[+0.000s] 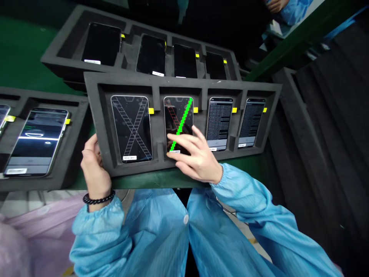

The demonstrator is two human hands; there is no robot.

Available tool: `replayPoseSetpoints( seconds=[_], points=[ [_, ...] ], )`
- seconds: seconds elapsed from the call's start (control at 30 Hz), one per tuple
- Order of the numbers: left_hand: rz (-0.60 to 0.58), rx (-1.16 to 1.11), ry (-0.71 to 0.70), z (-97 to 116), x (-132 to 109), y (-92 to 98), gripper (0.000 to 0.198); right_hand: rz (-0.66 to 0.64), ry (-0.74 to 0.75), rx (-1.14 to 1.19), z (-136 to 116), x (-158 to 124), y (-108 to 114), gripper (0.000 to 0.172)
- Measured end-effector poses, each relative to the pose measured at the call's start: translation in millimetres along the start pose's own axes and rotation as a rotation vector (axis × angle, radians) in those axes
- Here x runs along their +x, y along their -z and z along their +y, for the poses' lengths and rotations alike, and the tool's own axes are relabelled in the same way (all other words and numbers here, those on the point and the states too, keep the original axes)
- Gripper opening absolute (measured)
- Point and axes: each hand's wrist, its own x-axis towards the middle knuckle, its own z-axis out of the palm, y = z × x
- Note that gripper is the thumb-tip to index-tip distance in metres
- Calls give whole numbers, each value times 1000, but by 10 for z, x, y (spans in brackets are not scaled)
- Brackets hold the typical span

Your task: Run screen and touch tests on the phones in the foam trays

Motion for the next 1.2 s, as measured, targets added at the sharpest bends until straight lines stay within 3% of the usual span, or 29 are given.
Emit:
replayPoseSetpoints(
  seconds=[0.17, 0.3, 0.43, 0.73, 0.97, 1.2],
  points=[
    [-9, 34, 34, -9, -5, 22, 67, 103, -247, -205, 288, 431, 130, 31],
    [-7, 21, 47, -43, -1, 35, 65, 116, -233, -258, 422, 711, 88, 30],
    [-8, -10, 39, -53, 1, 35, 56, 96, -224, -234, 446, 764, 14, 30],
    [-9, 5, 44, -32, -2, 39, 52, 57, -220, -278, 347, 415, 40, 31],
    [2, 15, 42, -26, 1, 26, 63, 54, -226, -289, 189, 64, 40, 28],
    [2, -28, 33, 5, 7, 12, 55, 84, -249, -255, 22, -241, 71, 26]
  ],
)
